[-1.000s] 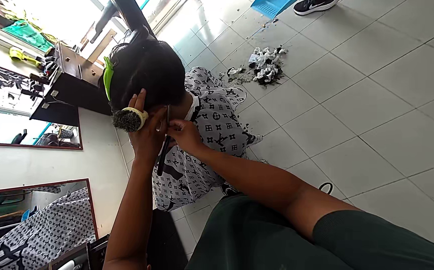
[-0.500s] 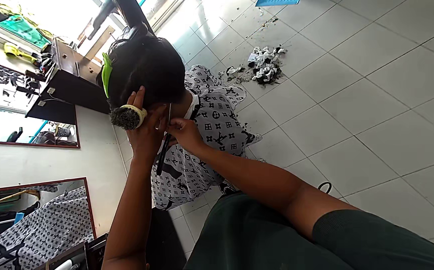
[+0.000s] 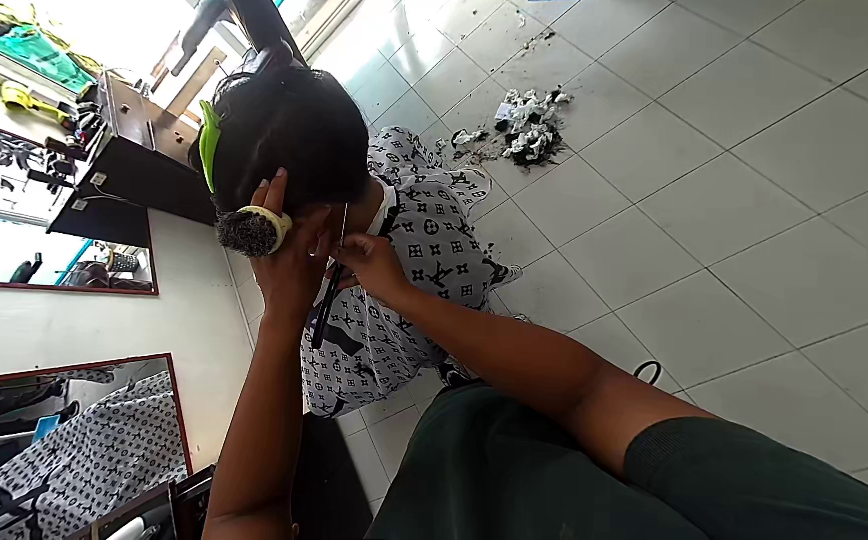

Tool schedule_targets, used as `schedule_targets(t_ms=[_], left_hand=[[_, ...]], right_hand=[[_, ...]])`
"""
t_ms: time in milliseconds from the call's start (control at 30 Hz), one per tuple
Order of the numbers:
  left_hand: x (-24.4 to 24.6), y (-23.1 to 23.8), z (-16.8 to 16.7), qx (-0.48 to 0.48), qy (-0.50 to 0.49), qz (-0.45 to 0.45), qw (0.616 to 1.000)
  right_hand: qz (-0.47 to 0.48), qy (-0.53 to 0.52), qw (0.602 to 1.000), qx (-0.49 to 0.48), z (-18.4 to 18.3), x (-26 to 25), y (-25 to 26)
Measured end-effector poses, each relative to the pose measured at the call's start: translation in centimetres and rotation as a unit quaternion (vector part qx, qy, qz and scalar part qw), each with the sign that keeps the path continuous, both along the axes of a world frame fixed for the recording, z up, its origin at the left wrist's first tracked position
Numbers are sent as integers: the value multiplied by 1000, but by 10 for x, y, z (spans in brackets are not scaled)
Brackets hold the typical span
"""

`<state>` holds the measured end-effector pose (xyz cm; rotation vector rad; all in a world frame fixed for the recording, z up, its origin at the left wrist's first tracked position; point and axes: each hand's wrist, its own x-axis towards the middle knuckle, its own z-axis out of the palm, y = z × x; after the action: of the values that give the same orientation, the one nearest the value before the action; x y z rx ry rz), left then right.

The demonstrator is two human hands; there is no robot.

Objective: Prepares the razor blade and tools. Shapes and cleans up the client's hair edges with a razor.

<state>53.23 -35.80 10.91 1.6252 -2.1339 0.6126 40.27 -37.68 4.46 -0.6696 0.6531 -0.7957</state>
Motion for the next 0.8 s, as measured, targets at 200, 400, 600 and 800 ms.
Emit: schedule_targets(t_ms=[200, 400, 600, 800], left_hand=[[1, -1, -1, -3, -2, -1, 1000], [-1, -1, 0, -2, 10, -8, 1000], [0, -1, 0, -4, 11, -8, 1000], [-1, -1, -2, 4, 7, 3, 1000]], right_hand=[[-4, -2, 1000, 7, 0, 3, -1], [2, -8, 1000, 21, -1, 2, -1], [-1, -12, 1000, 20, 2, 2, 0], [-2, -39, 997, 67, -2, -3, 1]])
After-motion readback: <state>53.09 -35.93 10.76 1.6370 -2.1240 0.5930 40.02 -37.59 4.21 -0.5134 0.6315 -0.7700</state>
